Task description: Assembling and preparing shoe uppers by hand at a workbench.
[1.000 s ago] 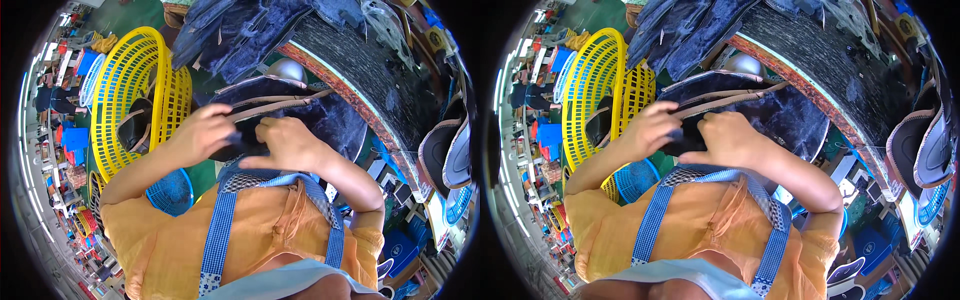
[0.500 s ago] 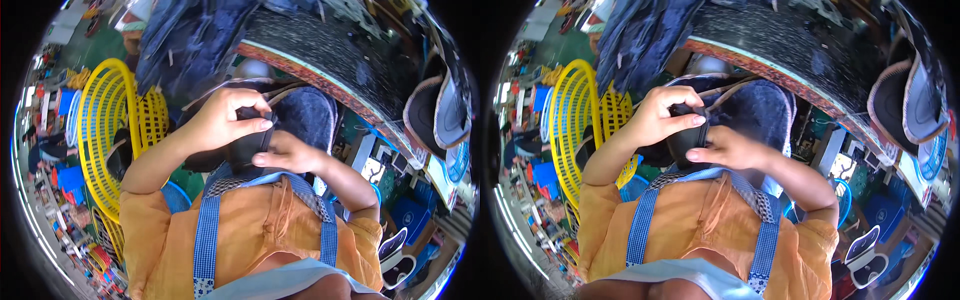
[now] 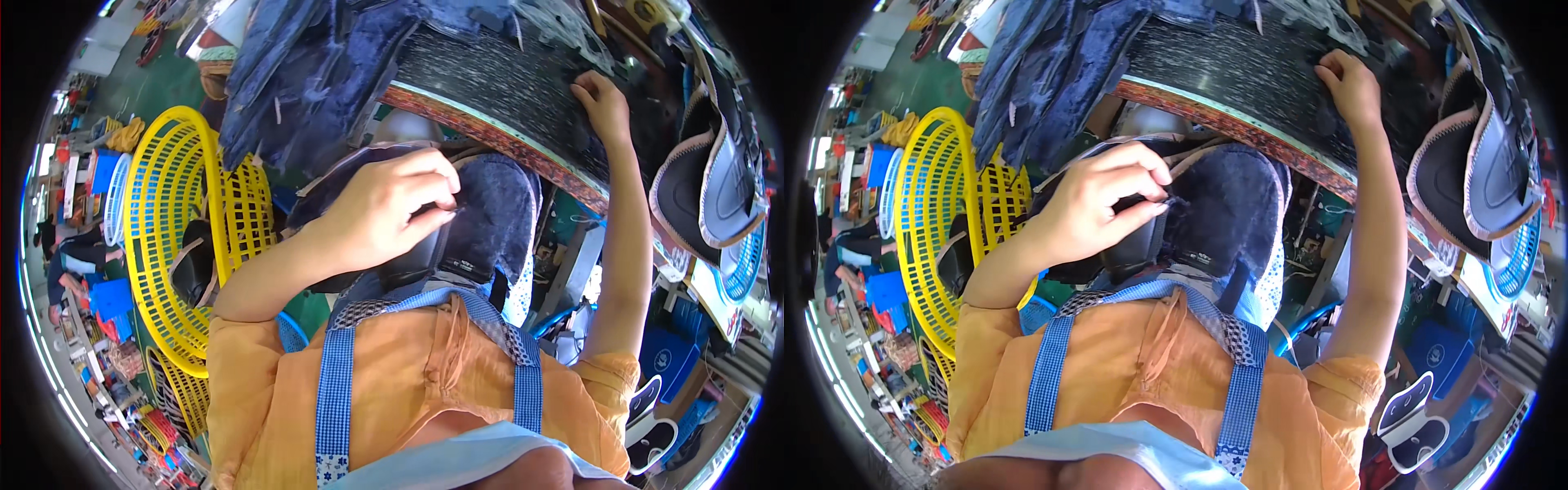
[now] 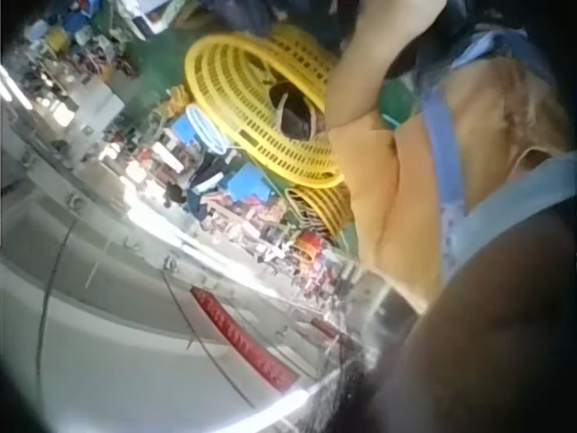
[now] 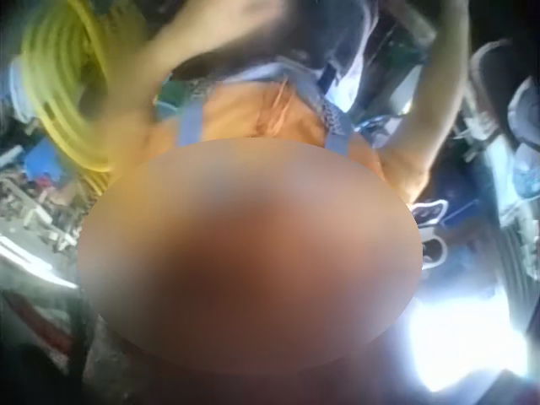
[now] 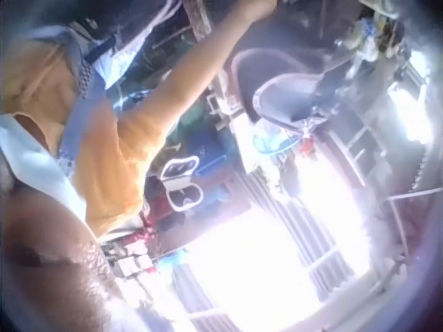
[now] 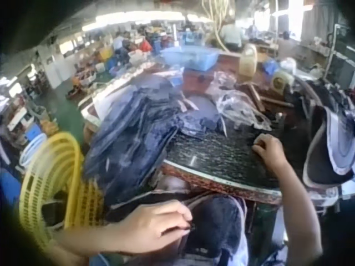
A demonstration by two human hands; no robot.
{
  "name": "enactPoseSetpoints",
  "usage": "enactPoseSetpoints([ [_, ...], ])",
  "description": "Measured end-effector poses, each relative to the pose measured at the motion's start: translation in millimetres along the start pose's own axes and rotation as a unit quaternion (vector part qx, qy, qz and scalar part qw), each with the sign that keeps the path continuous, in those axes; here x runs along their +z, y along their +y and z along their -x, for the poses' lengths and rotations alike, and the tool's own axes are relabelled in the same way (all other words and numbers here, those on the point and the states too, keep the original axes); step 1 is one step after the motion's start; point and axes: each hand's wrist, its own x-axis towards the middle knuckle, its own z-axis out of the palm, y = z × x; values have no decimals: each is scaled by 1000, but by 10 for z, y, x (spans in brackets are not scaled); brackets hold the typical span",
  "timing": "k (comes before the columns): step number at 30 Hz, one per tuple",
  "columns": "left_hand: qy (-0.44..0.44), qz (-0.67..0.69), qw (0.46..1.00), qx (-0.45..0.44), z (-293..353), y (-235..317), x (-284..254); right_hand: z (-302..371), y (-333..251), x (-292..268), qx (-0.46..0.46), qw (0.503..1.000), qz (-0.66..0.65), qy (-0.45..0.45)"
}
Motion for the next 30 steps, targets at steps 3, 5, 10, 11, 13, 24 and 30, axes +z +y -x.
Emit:
enactPoseSetpoints([
  [3,12,66,998,-20,31,-102,18,61,-128,4,77,988,-135,-12],
  [5,24,70,997,-29,60,-154,-1,197,-394,-10,72,934,-350,-5],
  [10,29,95,995,-32,52,-204,-3,637,-932,54,52,893,-438,-85],
  [11,21,86,995,-47,42,-205,-8,704,-1030,96,27,869,-485,-93],
  [13,15,66,995,-79,66,-217,-20,821,-1213,140,44,854,-501,-131],
  [24,37,158,980,-116,132,-264,-54,969,-1723,159,67,737,-634,-226],
  [30,75,192,975,-80,136,-302,-8,995,-1945,136,14,763,-613,-204],
])
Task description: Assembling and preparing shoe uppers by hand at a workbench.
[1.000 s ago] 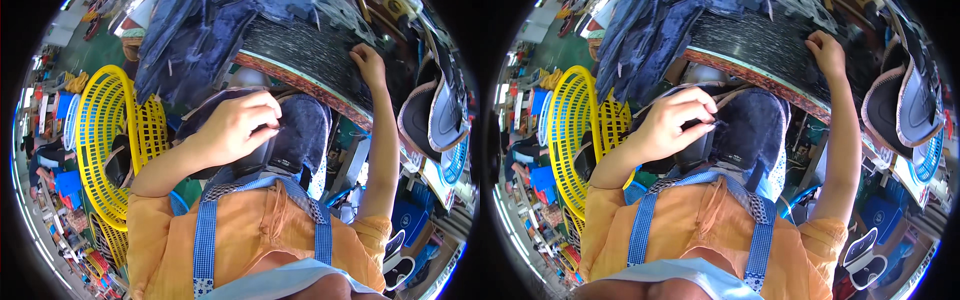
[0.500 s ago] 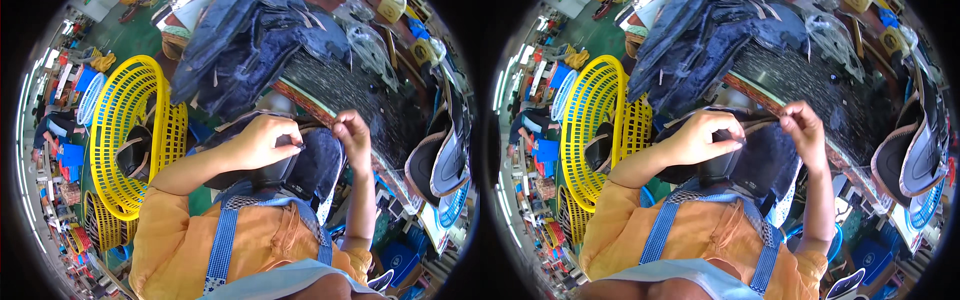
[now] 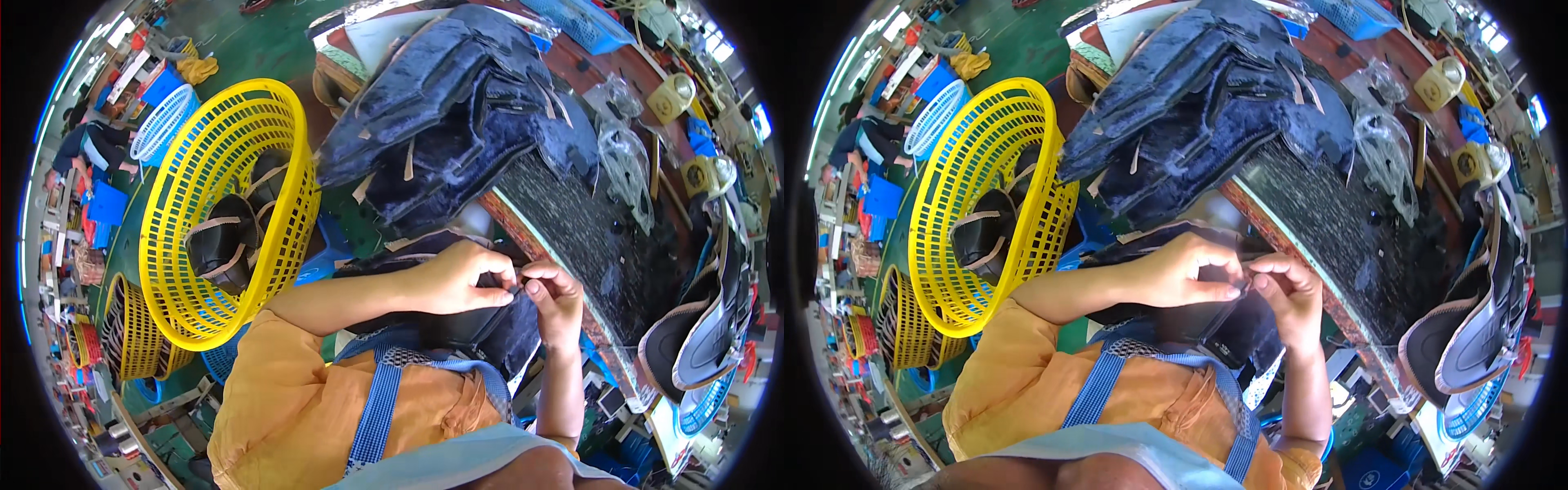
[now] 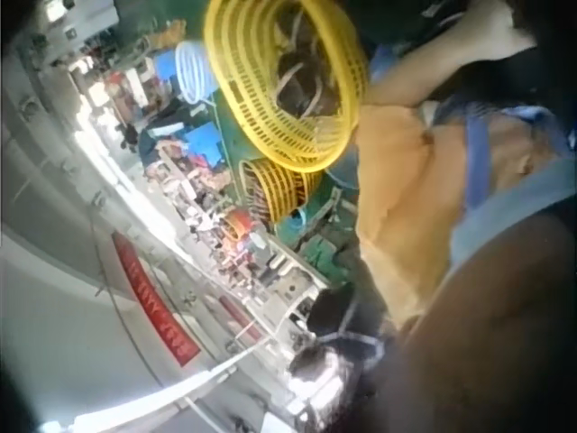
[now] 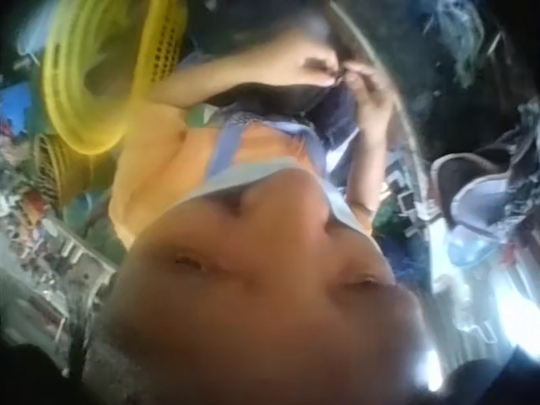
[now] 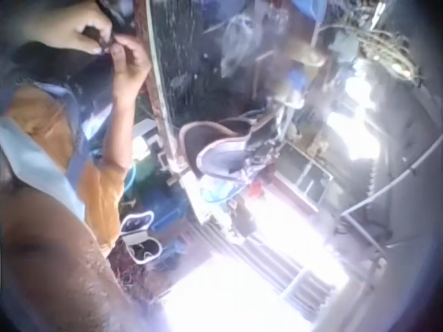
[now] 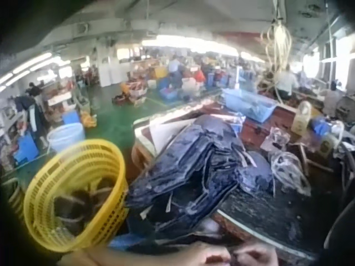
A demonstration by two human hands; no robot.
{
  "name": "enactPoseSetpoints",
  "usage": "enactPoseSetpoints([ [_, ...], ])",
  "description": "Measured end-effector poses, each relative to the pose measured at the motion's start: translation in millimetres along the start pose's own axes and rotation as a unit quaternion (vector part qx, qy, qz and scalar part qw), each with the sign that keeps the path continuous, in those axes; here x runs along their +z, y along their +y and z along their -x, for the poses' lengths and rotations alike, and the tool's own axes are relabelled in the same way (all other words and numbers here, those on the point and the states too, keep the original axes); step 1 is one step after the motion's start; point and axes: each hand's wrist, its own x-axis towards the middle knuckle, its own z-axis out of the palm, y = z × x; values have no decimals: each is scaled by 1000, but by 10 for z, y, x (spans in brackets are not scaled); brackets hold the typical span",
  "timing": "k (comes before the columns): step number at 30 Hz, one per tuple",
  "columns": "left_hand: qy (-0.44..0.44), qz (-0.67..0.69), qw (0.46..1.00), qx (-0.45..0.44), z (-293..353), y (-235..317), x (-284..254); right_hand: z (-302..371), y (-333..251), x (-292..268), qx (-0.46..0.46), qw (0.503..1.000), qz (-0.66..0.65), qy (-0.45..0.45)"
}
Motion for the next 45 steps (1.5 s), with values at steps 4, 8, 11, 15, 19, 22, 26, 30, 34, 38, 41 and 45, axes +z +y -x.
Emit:
enactPoseSetpoints([
  [4,37,-5,998,50,28,-80,-3,-79,-61,91,-41,999,8,-12],
  [8,0,22,999,-24,31,-67,-94,-154,-142,159,-36,997,58,-23],
  [11,19,29,999,-12,40,-115,-141,-206,-128,166,-40,996,79,-31],
  [15,33,31,999,1,55,-190,-199,-238,-179,296,38,998,48,10],
  [19,29,56,998,-7,73,-218,-227,-255,-173,351,40,998,37,23],
  [22,17,87,996,-14,65,-229,-227,-262,-133,299,44,997,-2,66],
  [26,14,76,996,34,-34,-357,-218,-318,-148,227,45,994,85,49],
  [30,45,130,990,-21,42,-247,-261,-336,-272,313,122,990,59,26],
  [34,45,109,992,-34,5,-250,-321,-322,-154,272,157,985,-56,35],
  [38,43,105,992,-47,24,-217,-277,-192,-53,225,188,973,-131,28],
  [41,57,132,988,-56,43,-165,-206,-134,-14,263,191,963,-187,37],
  [45,65,65,996,-5,58,-159,-133,-57,-12,256,187,968,-162,47],
])
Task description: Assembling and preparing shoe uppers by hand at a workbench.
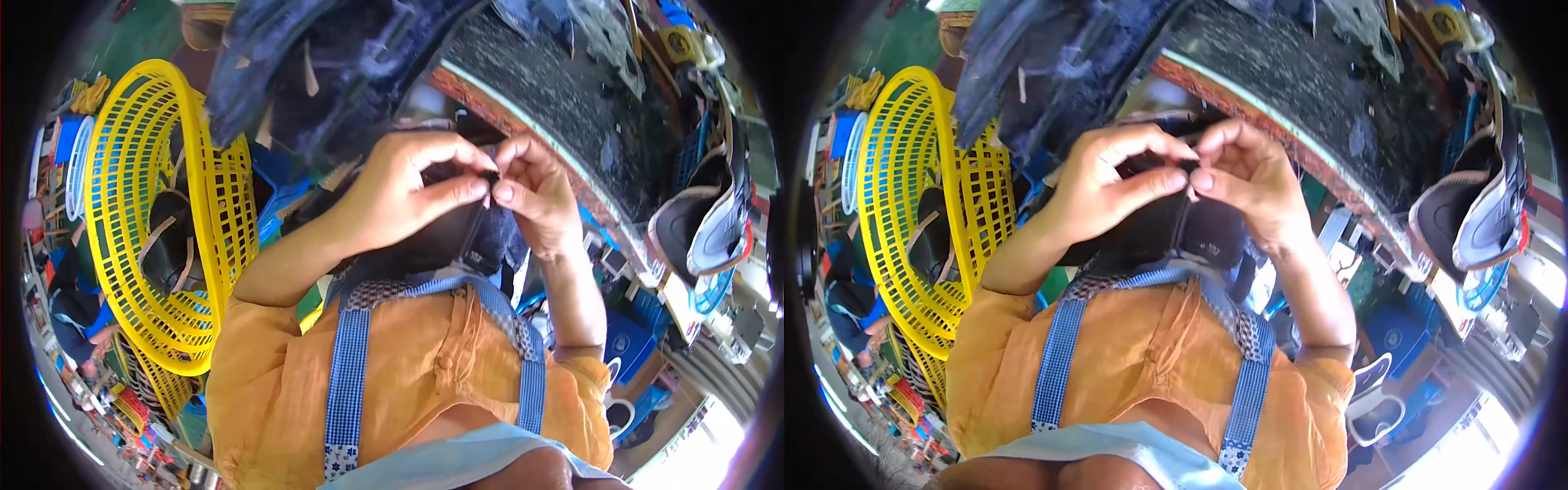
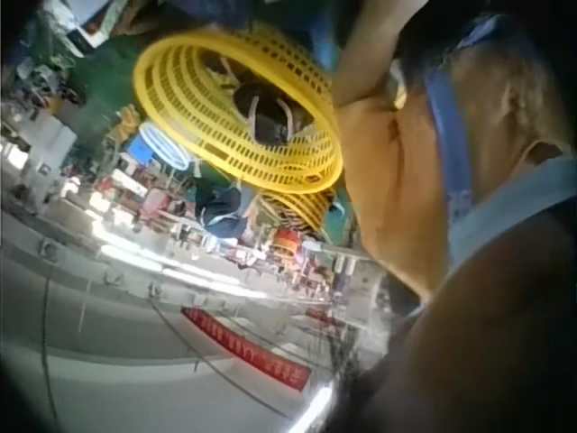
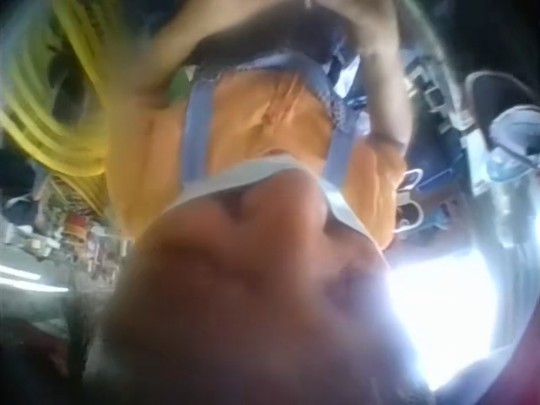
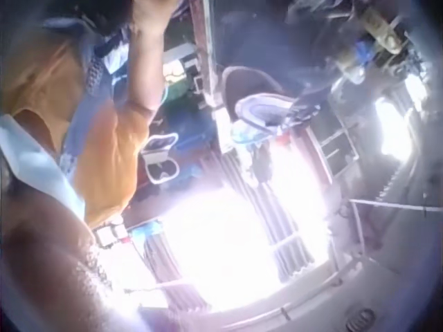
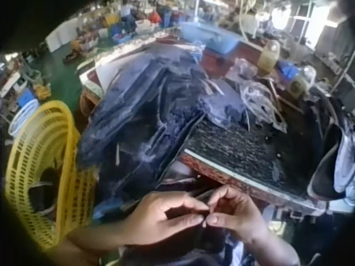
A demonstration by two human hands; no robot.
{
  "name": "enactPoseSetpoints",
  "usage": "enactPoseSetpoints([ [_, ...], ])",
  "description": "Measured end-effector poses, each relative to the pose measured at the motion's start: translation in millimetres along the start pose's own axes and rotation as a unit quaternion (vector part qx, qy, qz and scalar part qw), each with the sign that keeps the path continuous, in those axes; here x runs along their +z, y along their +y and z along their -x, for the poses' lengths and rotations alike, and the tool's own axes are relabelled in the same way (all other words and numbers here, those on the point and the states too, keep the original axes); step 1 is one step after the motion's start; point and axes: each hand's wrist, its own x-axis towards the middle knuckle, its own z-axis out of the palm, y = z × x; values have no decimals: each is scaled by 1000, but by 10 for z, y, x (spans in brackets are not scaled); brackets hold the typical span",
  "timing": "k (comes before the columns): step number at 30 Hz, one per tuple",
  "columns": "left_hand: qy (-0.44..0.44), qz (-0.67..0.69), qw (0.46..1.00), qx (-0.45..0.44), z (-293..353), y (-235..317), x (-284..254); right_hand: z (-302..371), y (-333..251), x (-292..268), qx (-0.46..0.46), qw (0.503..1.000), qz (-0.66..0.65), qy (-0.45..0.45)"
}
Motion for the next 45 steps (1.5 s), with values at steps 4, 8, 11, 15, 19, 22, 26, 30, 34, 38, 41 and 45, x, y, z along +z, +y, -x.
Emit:
enactPoseSetpoints([
  [4,-19,-6,1000,17,-37,-6,-10,33,-27,-14,20,999,23,-43],
  [8,-25,-6,999,-44,38,51,24,284,6,-584,-197,834,509,-79],
  [11,-43,-56,997,-30,8,4,48,716,170,-1145,-131,725,670,-87],
  [15,-59,-34,997,-44,-46,14,129,1143,680,-1461,-69,607,791,-37],
  [19,-90,-25,995,-33,-85,2,217,1052,682,-1483,-216,616,757,-12],
  [22,-161,-10,986,-38,-216,111,305,821,200,-1277,-288,707,643,-57],
  [26,-267,15,963,-22,-456,302,453,387,-479,-904,-218,810,516,-176],
  [30,-255,-37,965,-49,-397,332,320,224,-343,-925,-206,837,497,-103],
  [34,-341,-110,930,-89,-426,352,329,162,-609,-759,-292,817,497,11],
  [38,-343,-122,928,-78,-485,318,426,72,-867,-548,-371,757,537,-13],
  [41,-313,-13,947,-77,-348,208,479,102,-981,-464,-450,657,604,-45],
  [45,-315,18,945,-83,-322,259,438,100,-1016,-384,-473,535,687,-136],
])
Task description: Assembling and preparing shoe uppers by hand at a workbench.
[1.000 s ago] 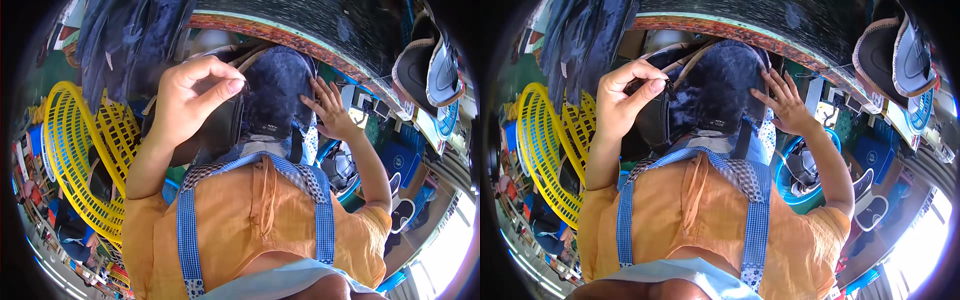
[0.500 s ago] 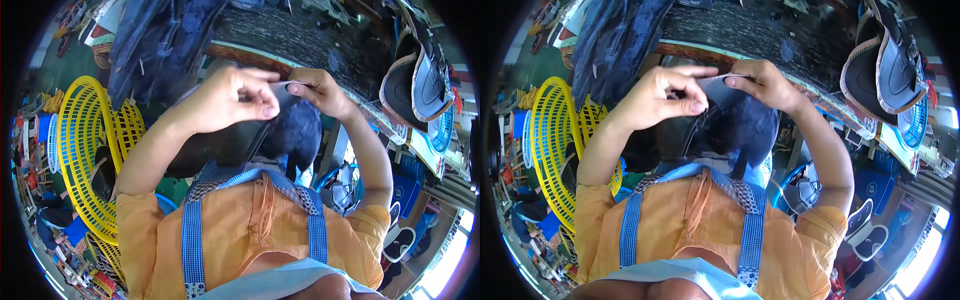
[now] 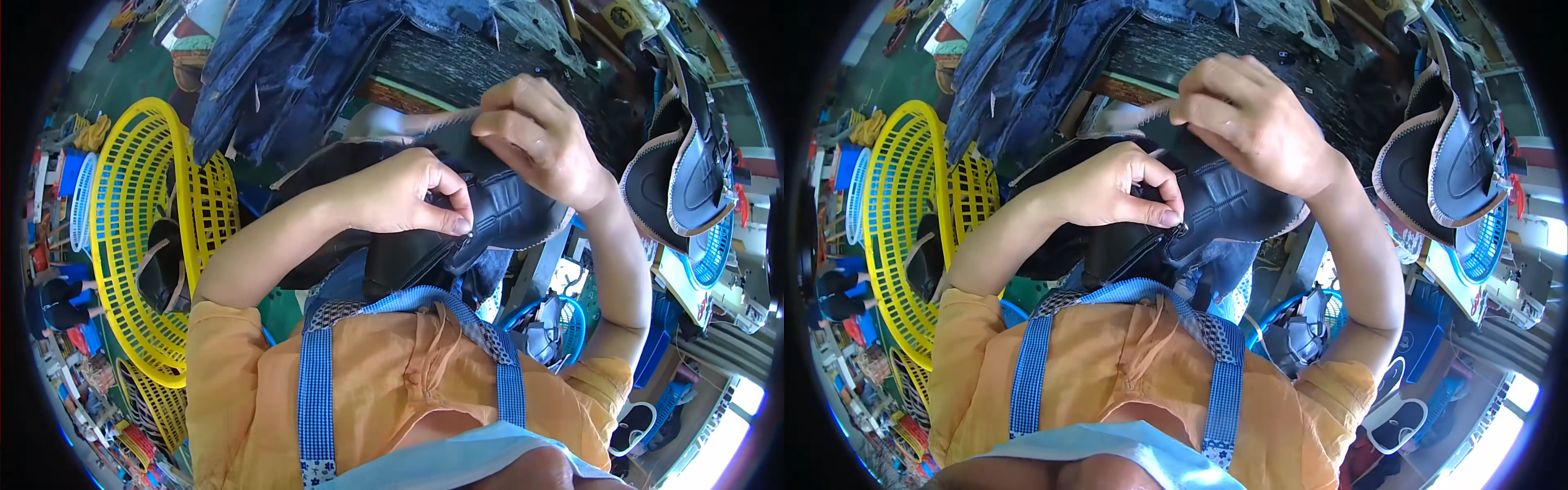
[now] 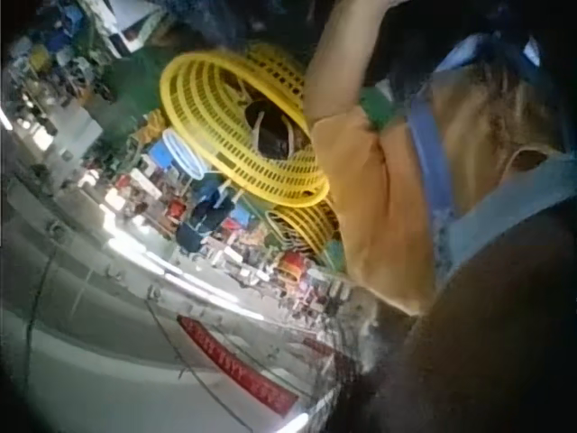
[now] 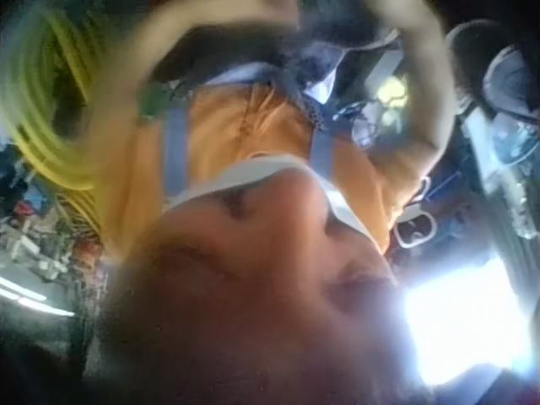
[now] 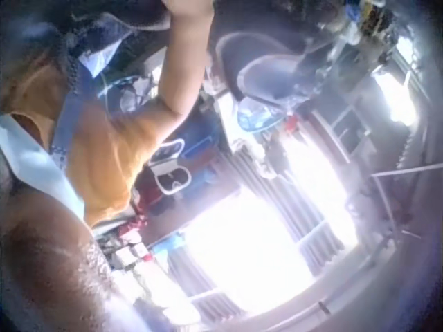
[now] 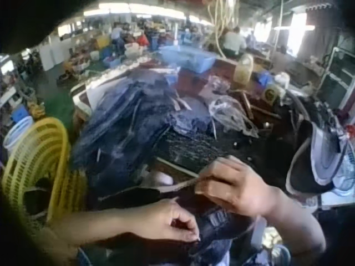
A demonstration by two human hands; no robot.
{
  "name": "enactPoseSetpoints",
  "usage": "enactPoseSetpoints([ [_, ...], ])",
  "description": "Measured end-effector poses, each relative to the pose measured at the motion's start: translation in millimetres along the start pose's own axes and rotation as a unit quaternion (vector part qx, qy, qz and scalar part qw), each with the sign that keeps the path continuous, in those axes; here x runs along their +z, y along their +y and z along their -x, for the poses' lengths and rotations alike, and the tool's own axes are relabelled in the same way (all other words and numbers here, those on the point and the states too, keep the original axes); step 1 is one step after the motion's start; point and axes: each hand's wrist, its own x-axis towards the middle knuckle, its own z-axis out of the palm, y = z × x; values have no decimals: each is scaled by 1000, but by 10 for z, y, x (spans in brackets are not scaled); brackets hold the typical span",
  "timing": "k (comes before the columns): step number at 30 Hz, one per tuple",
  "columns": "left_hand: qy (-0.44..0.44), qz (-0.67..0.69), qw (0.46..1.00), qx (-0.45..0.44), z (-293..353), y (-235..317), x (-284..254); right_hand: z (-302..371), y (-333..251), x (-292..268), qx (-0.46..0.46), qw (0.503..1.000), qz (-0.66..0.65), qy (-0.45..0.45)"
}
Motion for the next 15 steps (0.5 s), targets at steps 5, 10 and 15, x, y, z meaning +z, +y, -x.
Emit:
enactPoseSetpoints([
  [5,-1,-31,999,-5,17,-14,59,-118,34,22,35,994,-97,-41],
  [10,7,-105,994,-37,52,56,97,-281,70,-17,6,987,-113,-115],
  [15,3,-58,998,-18,105,-80,101,-265,-51,-76,-76,986,-94,-113],
])
